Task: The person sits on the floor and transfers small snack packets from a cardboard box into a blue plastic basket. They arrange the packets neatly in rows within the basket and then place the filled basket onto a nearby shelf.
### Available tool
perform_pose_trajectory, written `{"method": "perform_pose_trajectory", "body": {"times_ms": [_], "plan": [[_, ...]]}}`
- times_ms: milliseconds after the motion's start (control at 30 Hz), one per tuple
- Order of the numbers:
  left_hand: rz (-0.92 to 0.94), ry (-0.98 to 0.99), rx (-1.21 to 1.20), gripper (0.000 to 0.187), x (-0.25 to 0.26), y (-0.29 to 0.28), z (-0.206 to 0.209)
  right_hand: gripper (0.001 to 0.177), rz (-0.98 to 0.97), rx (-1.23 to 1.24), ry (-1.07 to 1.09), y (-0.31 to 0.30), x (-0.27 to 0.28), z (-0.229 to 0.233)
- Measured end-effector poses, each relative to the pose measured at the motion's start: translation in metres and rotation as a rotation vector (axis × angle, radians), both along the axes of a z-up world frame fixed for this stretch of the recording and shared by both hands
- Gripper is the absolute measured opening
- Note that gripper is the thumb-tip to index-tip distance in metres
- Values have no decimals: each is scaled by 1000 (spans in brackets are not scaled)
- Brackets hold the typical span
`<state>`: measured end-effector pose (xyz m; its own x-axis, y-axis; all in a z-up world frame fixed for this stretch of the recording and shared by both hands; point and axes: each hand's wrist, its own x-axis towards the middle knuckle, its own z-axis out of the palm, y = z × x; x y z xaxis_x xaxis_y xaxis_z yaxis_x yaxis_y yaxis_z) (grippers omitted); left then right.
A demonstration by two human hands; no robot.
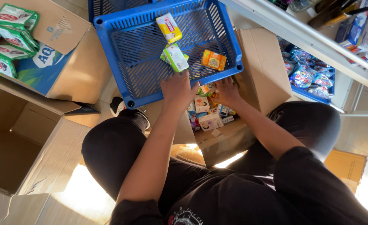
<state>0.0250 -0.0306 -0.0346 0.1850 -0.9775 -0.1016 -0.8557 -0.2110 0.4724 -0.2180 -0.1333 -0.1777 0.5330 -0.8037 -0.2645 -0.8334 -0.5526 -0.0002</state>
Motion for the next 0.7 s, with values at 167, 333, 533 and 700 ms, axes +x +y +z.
{"method": "perform_pose_trajectory", "body": {"times_ms": [167, 333, 533, 700], "plan": [[-12, -61, -43, 59, 0, 6, 5, 86, 39, -96, -76, -22, 16, -64], [-56, -54, 101, 59, -3, 4, 9, 63, 102, -141, -242, -27, -1, -75], [-70, -18, 65, 56, -5, 7, 10, 63, 170, -148, -204, 11, -7, -5], [-106, -17, 97, 54, -3, 15, 3, 69, 13, 398, 86, 37, -3, 76]]}}
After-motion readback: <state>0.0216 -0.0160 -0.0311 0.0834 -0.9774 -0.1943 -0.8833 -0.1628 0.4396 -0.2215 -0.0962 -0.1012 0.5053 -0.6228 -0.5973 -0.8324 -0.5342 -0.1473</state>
